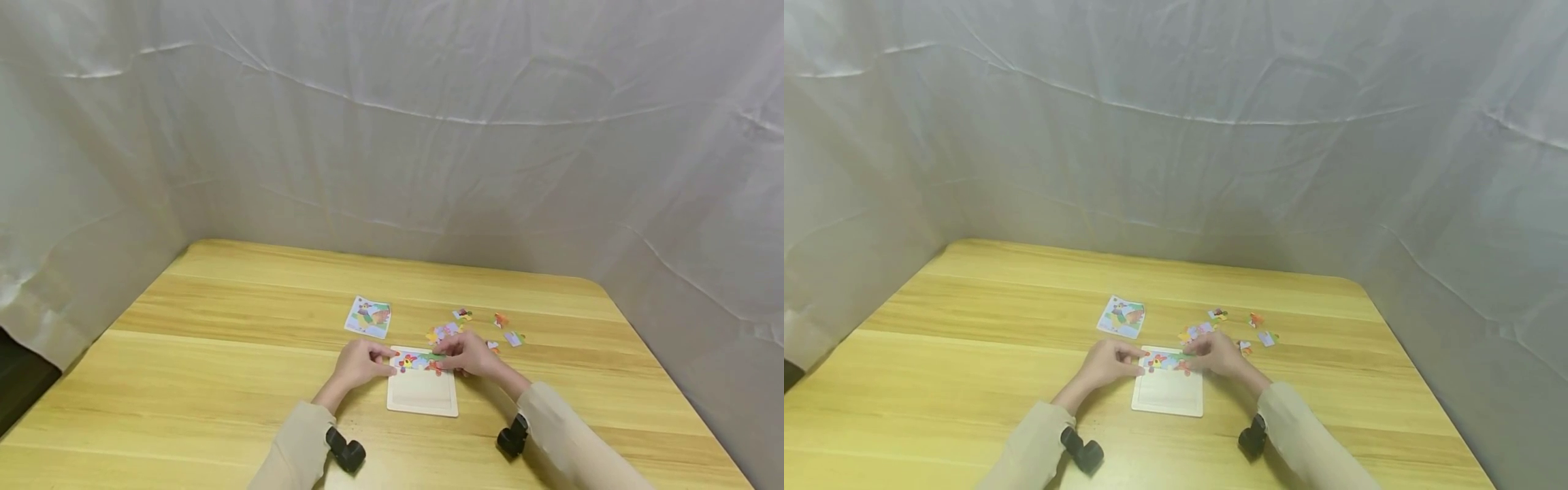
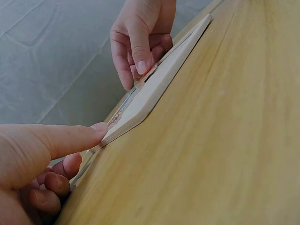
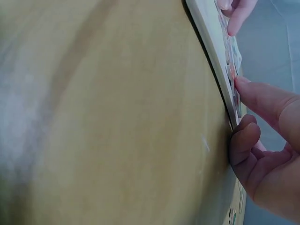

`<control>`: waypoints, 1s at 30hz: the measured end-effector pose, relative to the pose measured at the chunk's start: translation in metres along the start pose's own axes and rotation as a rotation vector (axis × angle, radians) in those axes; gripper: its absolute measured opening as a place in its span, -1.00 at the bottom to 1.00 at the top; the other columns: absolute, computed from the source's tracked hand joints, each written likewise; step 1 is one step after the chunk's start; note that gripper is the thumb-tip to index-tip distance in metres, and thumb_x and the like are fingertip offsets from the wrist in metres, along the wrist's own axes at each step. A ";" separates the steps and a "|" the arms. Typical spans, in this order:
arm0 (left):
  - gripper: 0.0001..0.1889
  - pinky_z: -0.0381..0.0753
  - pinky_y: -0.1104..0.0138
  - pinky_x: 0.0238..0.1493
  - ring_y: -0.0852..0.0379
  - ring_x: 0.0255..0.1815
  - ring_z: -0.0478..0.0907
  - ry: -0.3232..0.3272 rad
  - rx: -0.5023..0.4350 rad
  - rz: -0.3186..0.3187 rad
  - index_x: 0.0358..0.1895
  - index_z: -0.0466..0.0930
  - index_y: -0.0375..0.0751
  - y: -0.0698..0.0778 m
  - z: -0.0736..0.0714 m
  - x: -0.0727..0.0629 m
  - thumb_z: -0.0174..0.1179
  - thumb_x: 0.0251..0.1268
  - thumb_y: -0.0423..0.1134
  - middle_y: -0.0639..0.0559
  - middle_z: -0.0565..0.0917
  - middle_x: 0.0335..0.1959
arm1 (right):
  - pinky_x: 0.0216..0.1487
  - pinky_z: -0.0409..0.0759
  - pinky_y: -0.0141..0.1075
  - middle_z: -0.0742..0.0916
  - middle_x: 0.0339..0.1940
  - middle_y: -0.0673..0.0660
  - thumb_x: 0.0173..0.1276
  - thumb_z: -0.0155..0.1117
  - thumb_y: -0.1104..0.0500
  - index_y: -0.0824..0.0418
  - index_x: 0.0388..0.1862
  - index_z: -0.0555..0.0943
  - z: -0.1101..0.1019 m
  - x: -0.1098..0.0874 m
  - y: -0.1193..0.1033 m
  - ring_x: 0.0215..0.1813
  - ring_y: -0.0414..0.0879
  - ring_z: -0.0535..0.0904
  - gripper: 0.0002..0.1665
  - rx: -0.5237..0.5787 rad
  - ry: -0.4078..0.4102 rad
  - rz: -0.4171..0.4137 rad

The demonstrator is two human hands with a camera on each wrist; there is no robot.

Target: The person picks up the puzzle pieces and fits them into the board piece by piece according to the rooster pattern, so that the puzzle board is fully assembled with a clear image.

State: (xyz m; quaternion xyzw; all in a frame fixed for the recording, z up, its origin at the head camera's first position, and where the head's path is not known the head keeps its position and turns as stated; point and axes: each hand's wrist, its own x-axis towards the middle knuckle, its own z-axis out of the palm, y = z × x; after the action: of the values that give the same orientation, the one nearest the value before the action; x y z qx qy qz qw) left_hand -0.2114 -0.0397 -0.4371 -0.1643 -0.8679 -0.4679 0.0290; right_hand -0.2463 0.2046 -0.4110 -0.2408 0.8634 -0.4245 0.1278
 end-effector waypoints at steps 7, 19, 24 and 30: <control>-0.76 0.22 0.45 -0.58 0.30 -0.69 0.25 0.004 0.006 0.002 -0.32 0.69 -0.22 0.000 0.000 0.000 0.39 -0.15 -0.26 0.20 0.40 -0.75 | -0.76 0.28 -0.42 0.56 -0.70 0.06 0.07 0.31 0.34 0.38 -0.26 0.64 0.001 0.001 -0.001 -0.76 -0.20 0.30 -0.79 -0.017 0.006 0.006; -0.77 0.21 0.45 -0.58 0.29 -0.69 0.25 0.005 -0.002 -0.002 -0.33 0.69 -0.23 0.000 0.001 0.000 0.39 -0.15 -0.27 0.18 0.40 -0.75 | -0.66 0.30 -0.41 0.69 -0.37 0.19 -0.03 0.41 0.25 0.38 -0.27 0.64 0.004 0.002 -0.005 -0.63 -0.23 0.32 -0.68 -0.105 0.023 -0.048; -0.77 0.22 0.45 -0.58 0.29 -0.69 0.25 0.006 -0.003 -0.003 -0.33 0.69 -0.22 0.000 0.001 0.000 0.39 -0.16 -0.27 0.19 0.40 -0.75 | -0.68 0.29 -0.40 0.68 -0.32 0.23 -0.03 0.42 0.26 0.39 -0.28 0.64 0.004 0.002 -0.007 -0.65 -0.23 0.31 -0.69 -0.111 0.031 -0.047; -0.77 0.22 0.44 -0.57 0.29 -0.69 0.25 0.007 -0.005 -0.007 -0.33 0.69 -0.22 -0.001 0.001 0.000 0.39 -0.16 -0.27 0.19 0.40 -0.75 | -0.56 0.37 -0.39 0.68 -0.28 0.23 -0.04 0.42 0.27 0.37 -0.31 0.65 0.005 0.002 -0.007 -0.53 -0.20 0.39 -0.71 -0.122 0.040 -0.041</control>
State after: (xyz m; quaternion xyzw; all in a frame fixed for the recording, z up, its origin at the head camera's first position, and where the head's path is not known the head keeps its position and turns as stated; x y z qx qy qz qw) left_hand -0.2117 -0.0394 -0.4379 -0.1597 -0.8671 -0.4708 0.0299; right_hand -0.2439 0.1960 -0.4084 -0.2573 0.8850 -0.3782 0.0866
